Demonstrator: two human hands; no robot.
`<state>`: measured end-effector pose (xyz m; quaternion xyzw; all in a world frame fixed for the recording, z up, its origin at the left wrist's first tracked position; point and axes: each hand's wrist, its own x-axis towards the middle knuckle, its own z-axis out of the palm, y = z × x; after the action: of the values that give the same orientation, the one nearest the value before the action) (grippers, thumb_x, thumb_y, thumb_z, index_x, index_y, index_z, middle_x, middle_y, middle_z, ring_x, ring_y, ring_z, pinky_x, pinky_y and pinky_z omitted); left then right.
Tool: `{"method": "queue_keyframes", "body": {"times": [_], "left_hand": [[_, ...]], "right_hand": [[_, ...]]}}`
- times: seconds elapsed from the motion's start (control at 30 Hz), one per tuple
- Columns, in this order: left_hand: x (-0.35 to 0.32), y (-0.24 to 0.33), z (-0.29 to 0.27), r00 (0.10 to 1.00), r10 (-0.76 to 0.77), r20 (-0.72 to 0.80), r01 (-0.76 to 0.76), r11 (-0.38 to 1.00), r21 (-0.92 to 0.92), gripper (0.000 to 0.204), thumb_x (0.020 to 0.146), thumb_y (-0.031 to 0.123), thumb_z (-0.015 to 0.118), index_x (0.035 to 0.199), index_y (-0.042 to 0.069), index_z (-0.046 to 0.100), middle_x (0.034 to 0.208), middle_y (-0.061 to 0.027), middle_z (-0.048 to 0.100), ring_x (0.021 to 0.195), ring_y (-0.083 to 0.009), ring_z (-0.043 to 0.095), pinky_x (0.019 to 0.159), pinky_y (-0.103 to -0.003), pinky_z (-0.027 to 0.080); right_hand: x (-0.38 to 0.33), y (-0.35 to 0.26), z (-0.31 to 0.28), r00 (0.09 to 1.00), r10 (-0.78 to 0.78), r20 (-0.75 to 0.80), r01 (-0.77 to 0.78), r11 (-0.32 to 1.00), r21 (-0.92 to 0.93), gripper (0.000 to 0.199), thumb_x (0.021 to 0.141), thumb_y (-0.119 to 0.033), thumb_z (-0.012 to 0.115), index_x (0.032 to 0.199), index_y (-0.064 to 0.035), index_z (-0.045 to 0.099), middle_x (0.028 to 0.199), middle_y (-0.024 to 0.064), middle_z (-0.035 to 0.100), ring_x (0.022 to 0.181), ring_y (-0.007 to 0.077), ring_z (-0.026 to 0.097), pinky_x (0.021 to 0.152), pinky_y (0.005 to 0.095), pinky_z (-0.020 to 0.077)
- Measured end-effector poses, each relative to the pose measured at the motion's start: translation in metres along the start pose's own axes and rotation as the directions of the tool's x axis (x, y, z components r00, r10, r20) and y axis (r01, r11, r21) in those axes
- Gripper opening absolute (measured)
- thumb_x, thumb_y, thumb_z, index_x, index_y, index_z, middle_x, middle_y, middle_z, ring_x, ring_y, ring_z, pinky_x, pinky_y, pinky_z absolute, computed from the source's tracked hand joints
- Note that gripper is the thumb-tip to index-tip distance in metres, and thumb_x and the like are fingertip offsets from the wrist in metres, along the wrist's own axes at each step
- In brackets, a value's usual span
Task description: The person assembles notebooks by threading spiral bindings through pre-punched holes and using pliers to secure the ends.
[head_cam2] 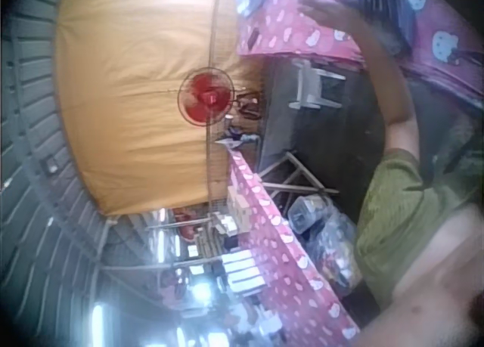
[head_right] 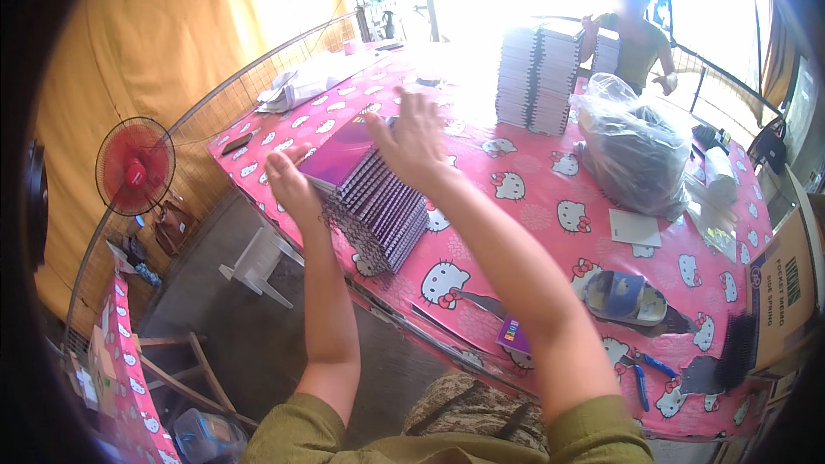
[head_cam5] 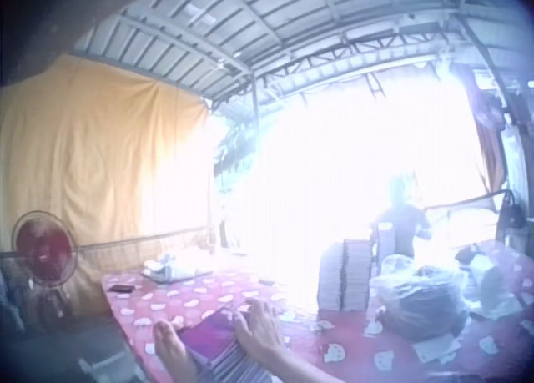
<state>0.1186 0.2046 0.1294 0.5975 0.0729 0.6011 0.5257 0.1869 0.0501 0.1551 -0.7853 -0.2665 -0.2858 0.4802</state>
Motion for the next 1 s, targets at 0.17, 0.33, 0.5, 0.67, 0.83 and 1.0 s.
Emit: {"method": "queue_keyframes", "body": {"times": [0.17,0.33,0.5,0.67,0.83,1.0], "left_hand": [[-0.014,0.067,-0.066,0.929,0.161,-0.334,-0.162,0.986,0.027,0.033,0.096,0.018,0.049,0.121,-0.003,0.047,0.120,-0.0164,0.055,0.095,-0.0230,0.059,0.082,-0.032,0.048],[-0.093,0.108,-0.093,0.814,0.439,-0.380,-0.580,0.601,-0.550,0.035,0.100,0.027,0.033,0.127,0.007,0.043,0.124,-0.0126,0.053,0.106,-0.0281,0.052,0.096,-0.047,0.040],[-0.185,0.139,-0.002,0.618,0.313,0.721,0.009,0.914,-0.405,0.045,0.092,0.028,0.051,0.129,0.004,0.045,0.126,-0.0168,0.048,0.118,-0.0292,0.044,0.102,-0.047,0.033],[-0.271,0.097,0.027,-0.107,-0.081,0.991,-0.485,0.875,0.019,0.050,0.086,0.030,0.063,0.126,0.003,0.049,0.122,-0.0183,0.047,0.121,-0.0313,0.041,0.103,-0.046,0.032],[-0.260,0.099,0.046,-0.288,-0.234,0.929,-0.434,0.896,0.091,0.053,0.083,0.036,0.066,0.121,0.003,0.050,0.117,-0.0151,0.049,0.118,-0.0314,0.043,0.099,-0.045,0.035],[-0.246,0.080,0.075,-0.425,-0.310,0.851,-0.256,0.942,0.215,0.058,0.066,0.047,0.078,0.103,0.004,0.065,0.106,-0.0182,0.062,0.102,-0.0324,0.060,0.087,-0.042,0.048]], "right_hand": [[-0.062,0.036,-0.195,0.988,-0.142,0.063,0.155,0.870,-0.467,0.057,0.081,-0.035,0.068,0.127,-0.0057,0.052,0.129,0.0174,0.052,0.122,0.0326,0.047,0.102,0.0441,0.0369],[-0.269,0.189,-0.498,0.797,0.207,-0.567,-0.583,0.019,-0.812,0.059,0.078,-0.041,0.072,0.121,-0.0031,0.056,0.129,0.0219,0.051,0.119,0.0381,0.048,0.098,0.0478,0.0394],[-0.374,0.184,-0.499,0.545,0.407,-0.733,-0.598,-0.424,-0.680,0.051,0.080,-0.036,0.069,0.121,-0.0102,0.055,0.120,0.0097,0.051,0.116,0.0280,0.049,0.088,0.0487,0.0456],[-0.376,0.186,-0.509,0.679,0.463,-0.570,-0.522,-0.242,-0.818,0.023,0.081,-0.016,0.067,0.099,-0.0029,0.062,0.102,0.0120,0.058,0.100,0.0313,0.057,0.082,0.0445,0.0484],[-0.380,0.208,-0.550,0.611,0.582,-0.536,-0.492,-0.251,-0.834,0.014,0.077,-0.005,0.063,0.089,0.0017,0.059,0.094,0.0240,0.062,0.090,0.0407,0.061,0.078,0.0499,0.0491],[-0.351,0.206,-0.550,0.666,0.448,-0.596,-0.627,-0.096,-0.773,0.018,0.077,-0.008,0.053,0.089,0.0038,0.060,0.088,0.0307,0.062,0.088,0.0492,0.059,0.078,0.0548,0.0466]]}}
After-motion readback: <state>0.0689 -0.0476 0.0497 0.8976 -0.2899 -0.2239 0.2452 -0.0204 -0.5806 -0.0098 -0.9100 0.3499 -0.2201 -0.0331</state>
